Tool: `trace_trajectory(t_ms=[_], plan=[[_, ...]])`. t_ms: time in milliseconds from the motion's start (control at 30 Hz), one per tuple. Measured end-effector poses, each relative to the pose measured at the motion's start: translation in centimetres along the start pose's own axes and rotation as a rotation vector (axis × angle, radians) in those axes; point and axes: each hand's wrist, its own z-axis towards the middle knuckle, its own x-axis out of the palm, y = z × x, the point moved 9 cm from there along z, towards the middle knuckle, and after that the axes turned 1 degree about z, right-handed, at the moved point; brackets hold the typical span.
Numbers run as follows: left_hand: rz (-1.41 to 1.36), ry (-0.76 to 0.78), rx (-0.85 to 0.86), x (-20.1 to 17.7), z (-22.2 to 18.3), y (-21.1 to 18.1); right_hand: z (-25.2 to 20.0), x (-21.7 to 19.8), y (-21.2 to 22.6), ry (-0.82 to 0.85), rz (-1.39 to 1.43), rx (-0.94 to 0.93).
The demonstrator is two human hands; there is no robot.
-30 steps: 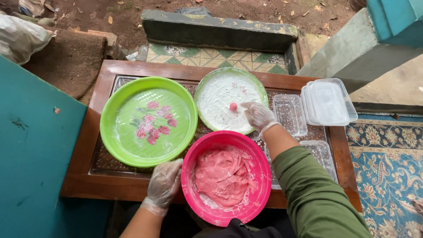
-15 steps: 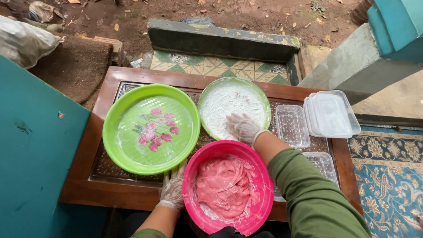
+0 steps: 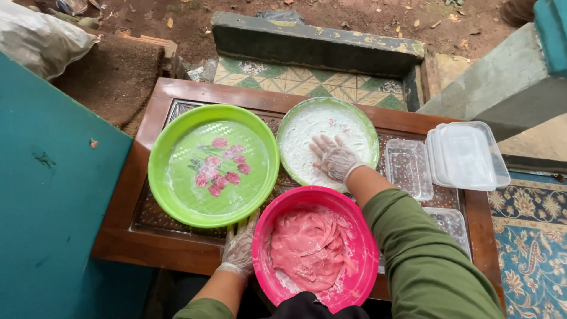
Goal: Shaping small balls of pink dough by hand and coating them in white powder.
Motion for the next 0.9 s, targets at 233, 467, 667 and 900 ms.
trace_trajectory(t_ms=[233,467,667,900], plan=[[0.094,-0.037,0.046,0.0,0.2,0.0,-5.7,1.3,-0.3,0.063,-0.138,-0.128],[0.001,-0.044,0.037,0.6,0.7,0.4,0.8,2.2,-5.4,-0.008,0.036,0.173],[0.05,-0.042,0.046,-0.2,-0.1,-0.3,-4.4,-1.6,4.2,0.14,-0.174,-0.264],[0.059,-0.042,0.059,1.6,1.7,0.6,-4.2,3.4,-4.3,-0.068,-0.179,0.001]])
